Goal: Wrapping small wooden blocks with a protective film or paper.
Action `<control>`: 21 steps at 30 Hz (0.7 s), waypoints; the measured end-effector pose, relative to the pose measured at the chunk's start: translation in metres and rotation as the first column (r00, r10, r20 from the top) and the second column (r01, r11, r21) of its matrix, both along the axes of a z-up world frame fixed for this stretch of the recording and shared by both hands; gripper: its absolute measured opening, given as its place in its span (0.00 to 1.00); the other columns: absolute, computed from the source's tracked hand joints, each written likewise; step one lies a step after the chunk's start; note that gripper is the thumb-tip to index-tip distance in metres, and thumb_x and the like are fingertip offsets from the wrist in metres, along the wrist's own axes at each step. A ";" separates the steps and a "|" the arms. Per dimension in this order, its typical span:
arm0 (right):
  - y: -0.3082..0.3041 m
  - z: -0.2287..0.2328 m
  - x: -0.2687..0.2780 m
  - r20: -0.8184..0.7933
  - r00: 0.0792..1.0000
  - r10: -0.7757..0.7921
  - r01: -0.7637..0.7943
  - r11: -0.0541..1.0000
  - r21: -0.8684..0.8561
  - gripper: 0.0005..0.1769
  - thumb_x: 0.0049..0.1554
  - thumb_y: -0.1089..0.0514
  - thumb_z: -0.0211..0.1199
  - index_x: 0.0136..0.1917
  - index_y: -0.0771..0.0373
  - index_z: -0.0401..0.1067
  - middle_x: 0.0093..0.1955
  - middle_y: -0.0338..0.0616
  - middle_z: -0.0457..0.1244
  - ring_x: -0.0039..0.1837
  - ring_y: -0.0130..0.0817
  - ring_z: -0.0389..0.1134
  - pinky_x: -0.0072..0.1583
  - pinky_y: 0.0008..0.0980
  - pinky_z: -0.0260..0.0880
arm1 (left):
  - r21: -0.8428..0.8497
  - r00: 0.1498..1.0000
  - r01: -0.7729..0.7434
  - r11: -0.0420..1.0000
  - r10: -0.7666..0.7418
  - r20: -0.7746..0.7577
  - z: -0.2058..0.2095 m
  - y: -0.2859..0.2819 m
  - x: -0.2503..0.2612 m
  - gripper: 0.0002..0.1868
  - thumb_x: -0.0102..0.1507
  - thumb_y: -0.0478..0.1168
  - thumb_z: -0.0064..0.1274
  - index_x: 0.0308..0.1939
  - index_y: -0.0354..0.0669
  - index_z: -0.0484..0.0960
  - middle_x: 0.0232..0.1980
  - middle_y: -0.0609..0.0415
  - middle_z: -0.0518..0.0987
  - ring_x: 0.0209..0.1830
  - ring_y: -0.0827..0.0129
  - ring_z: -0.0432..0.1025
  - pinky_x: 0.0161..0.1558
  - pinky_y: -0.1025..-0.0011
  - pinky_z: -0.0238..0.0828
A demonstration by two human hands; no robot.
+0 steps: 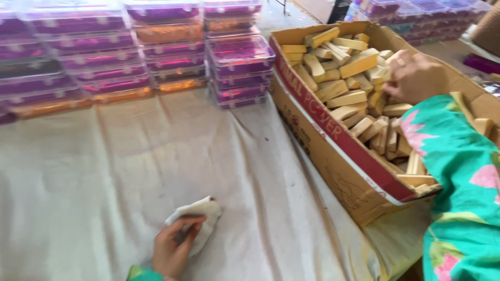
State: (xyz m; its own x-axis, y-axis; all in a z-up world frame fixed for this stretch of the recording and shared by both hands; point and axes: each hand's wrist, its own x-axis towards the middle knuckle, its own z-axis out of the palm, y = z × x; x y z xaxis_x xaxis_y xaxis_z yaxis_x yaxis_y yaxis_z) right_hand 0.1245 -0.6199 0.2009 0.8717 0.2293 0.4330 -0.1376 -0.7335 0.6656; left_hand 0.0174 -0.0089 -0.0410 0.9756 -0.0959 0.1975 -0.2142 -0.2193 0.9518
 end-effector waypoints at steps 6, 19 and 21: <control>0.047 0.021 -0.022 0.232 0.953 0.193 -0.217 0.973 0.083 0.25 0.56 0.38 0.73 0.55 0.57 0.72 0.58 0.38 0.63 0.58 0.35 0.71 0.51 0.35 0.74 | -0.168 0.999 0.008 0.986 -0.016 -0.044 -0.005 0.003 0.003 0.09 0.63 0.32 0.56 0.46 0.40 0.89 0.41 0.57 0.86 0.43 0.76 0.77 0.48 0.77 0.73; 0.367 -0.065 -0.128 0.502 0.474 0.723 -0.719 -0.011 0.695 0.31 0.49 0.67 0.71 0.66 0.60 0.68 0.70 0.51 0.62 0.71 0.50 0.65 0.71 0.43 0.66 | -0.413 0.876 -0.438 0.798 0.483 0.004 -0.023 0.039 0.040 0.19 0.69 0.40 0.53 0.65 0.45 0.79 0.51 0.56 0.82 0.43 0.76 0.70 0.48 0.77 0.70; 0.375 -0.133 -0.120 0.385 0.513 0.767 -0.605 0.006 0.796 0.30 0.49 0.65 0.70 0.66 0.56 0.70 0.71 0.48 0.62 0.74 0.48 0.64 0.71 0.42 0.67 | -0.490 0.860 -0.404 0.772 0.504 0.085 -0.016 0.045 0.040 0.20 0.69 0.40 0.51 0.65 0.46 0.78 0.55 0.57 0.81 0.48 0.78 0.72 0.53 0.78 0.70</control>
